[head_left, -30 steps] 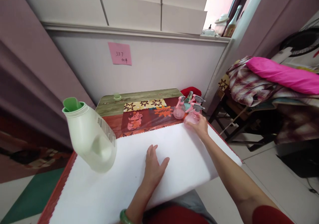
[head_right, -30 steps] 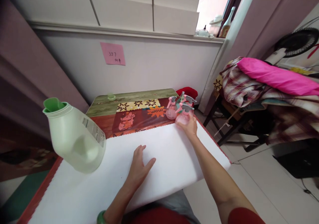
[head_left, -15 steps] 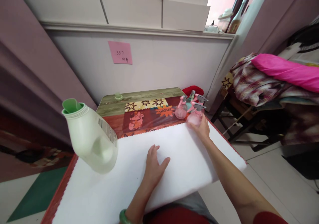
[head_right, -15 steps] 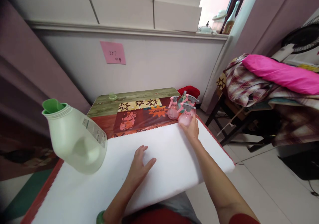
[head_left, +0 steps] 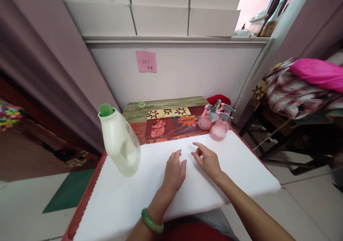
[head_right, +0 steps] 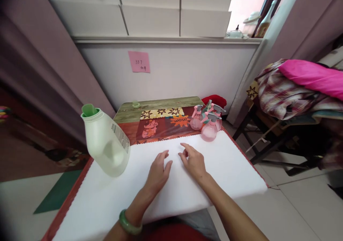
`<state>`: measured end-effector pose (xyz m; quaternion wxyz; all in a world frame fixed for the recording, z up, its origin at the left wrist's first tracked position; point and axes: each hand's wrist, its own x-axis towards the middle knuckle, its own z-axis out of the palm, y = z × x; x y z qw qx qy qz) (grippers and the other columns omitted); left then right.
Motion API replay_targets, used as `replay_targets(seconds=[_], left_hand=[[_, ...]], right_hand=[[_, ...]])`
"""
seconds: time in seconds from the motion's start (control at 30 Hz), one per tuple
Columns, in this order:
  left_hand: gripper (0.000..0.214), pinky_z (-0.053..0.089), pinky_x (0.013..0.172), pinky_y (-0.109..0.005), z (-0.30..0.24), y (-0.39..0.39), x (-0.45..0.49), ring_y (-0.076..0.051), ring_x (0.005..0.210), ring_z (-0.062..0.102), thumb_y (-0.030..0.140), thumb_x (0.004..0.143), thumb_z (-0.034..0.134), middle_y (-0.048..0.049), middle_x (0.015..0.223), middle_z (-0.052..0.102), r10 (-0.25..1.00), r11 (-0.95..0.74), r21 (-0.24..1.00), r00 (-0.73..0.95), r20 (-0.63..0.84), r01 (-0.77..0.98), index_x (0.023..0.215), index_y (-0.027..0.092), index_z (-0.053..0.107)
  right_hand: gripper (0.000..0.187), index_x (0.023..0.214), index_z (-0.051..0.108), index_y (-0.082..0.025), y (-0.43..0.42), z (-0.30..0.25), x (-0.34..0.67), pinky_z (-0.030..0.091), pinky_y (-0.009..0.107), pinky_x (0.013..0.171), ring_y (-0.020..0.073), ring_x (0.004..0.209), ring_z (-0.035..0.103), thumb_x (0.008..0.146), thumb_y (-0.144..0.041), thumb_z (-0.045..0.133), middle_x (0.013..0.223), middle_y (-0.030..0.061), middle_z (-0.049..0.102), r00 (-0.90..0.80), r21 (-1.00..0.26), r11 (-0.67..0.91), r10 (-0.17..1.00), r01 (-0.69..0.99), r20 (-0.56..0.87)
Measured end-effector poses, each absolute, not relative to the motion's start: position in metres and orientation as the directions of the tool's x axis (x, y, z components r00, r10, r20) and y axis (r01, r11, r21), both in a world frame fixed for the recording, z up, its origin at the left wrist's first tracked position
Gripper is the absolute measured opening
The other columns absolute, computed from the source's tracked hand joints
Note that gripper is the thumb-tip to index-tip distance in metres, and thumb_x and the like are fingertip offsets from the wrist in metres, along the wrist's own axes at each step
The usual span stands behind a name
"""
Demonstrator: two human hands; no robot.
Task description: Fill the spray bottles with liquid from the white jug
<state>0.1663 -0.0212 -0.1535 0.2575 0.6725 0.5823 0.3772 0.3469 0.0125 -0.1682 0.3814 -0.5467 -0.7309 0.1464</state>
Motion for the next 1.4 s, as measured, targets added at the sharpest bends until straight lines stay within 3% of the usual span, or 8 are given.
replay_targets(seconds=[0.13,0.27,0.47,0.87,1.0,1.17,1.27,1.4], left_hand=[[0.075,0.053,0.081,-0.036,-0.1,-0.003,0.162,-0.025,0.09,0.069,0.018,0.092,0.049,-0.0067,0.099,0.071,0.941,-0.249,0.563,0.058,0.335,0.788,0.161,0.023,0.019],[0.098,0.052,0.071,-0.033,-0.059,0.016,0.161,-0.023,0.082,0.069,0.008,0.088,0.053,-0.0065,0.098,0.071,0.9,-0.166,0.224,0.055,0.433,0.96,0.162,0.023,-0.01],[0.109,0.053,0.066,-0.035,-0.045,0.027,0.162,-0.025,0.074,0.07,0.003,0.083,0.054,-0.0062,0.09,0.071,0.923,-0.075,0.112,0.026,0.383,0.991,0.157,0.02,-0.024],[0.102,0.056,0.069,-0.038,-0.056,0.022,0.158,-0.028,0.081,0.071,0.008,0.084,0.06,-0.0093,0.098,0.073,0.871,-0.211,0.264,0.058,0.488,0.941,0.162,0.018,-0.005],[0.063,0.053,0.093,-0.043,-0.068,0.003,0.13,-0.029,0.109,0.066,0.018,0.09,0.061,-0.0149,0.116,0.068,0.627,-0.41,0.244,0.077,0.775,0.879,0.149,0.017,0.039],[0.051,0.04,0.108,-0.052,-0.07,-0.028,0.064,-0.033,0.122,0.055,0.024,0.083,0.073,-0.0179,0.125,0.059,0.407,-0.243,0.2,-0.088,0.909,0.949,0.129,0.017,0.053],[0.062,0.041,0.106,-0.052,-0.07,-0.035,0.025,-0.031,0.118,0.055,0.038,0.072,0.083,-0.0148,0.119,0.058,0.392,-0.093,0.44,-0.374,0.841,0.893,0.122,0.017,0.052],[0.086,0.048,0.096,-0.043,-0.081,-0.034,-0.007,-0.025,0.105,0.059,0.048,0.056,0.09,-0.0113,0.118,0.057,0.584,0.009,0.877,-0.714,0.386,0.481,0.124,0.019,0.046]], right_hand=[[0.088,0.16,0.019,-0.022,0.024,-0.117,0.318,0.051,0.03,0.065,0.0216,0.071,0.068,0.086,-0.02,0.065,0.08,-0.0003,0.072,-0.119,-0.431,0.309,0.903,0.848,0.414],[0.09,0.162,0.006,-0.012,0.042,-0.071,0.301,0.051,0.032,0.066,0.0261,0.076,0.069,0.087,-0.012,0.056,0.084,0.0093,0.074,-0.135,-0.262,0.309,0.842,0.914,0.522],[0.096,0.161,-0.006,-0.011,0.048,-0.052,0.294,0.052,0.031,0.06,0.0251,0.066,0.067,0.083,-0.006,0.05,0.074,0.0069,0.07,-0.147,-0.179,0.308,0.792,0.934,0.593],[0.074,0.157,0.029,-0.016,0.044,-0.06,0.299,0.047,0.031,0.061,0.0247,0.07,0.067,0.087,-0.016,0.055,0.081,0.0077,0.074,-0.161,-0.278,0.348,0.835,0.895,0.526],[0.023,0.101,0.067,-0.023,0.032,-0.093,0.316,0.038,0.027,0.058,0.0184,0.065,0.064,0.093,-0.043,0.059,0.076,0.0014,0.072,-0.181,-0.437,0.36,0.899,0.824,0.4],[0.046,0.064,0.051,-0.023,0.014,-0.168,0.353,0.03,0.026,0.055,0.015,0.051,0.051,0.094,-0.058,0.05,0.053,-0.0028,0.057,-0.151,-0.516,0.216,0.975,0.829,0.165],[0.049,0.064,0.052,-0.023,0.006,-0.198,0.366,0.031,0.025,0.055,0.0152,0.052,0.051,0.094,-0.061,0.048,0.052,-0.0027,0.057,-0.113,-0.573,0.149,0.989,0.806,0.098],[0.048,0.067,0.055,-0.023,-0.001,-0.21,0.367,0.029,0.026,0.056,0.0159,0.053,0.052,0.094,-0.061,0.045,0.053,-0.0022,0.058,-0.085,-0.541,0.144,0.988,0.828,0.132]])
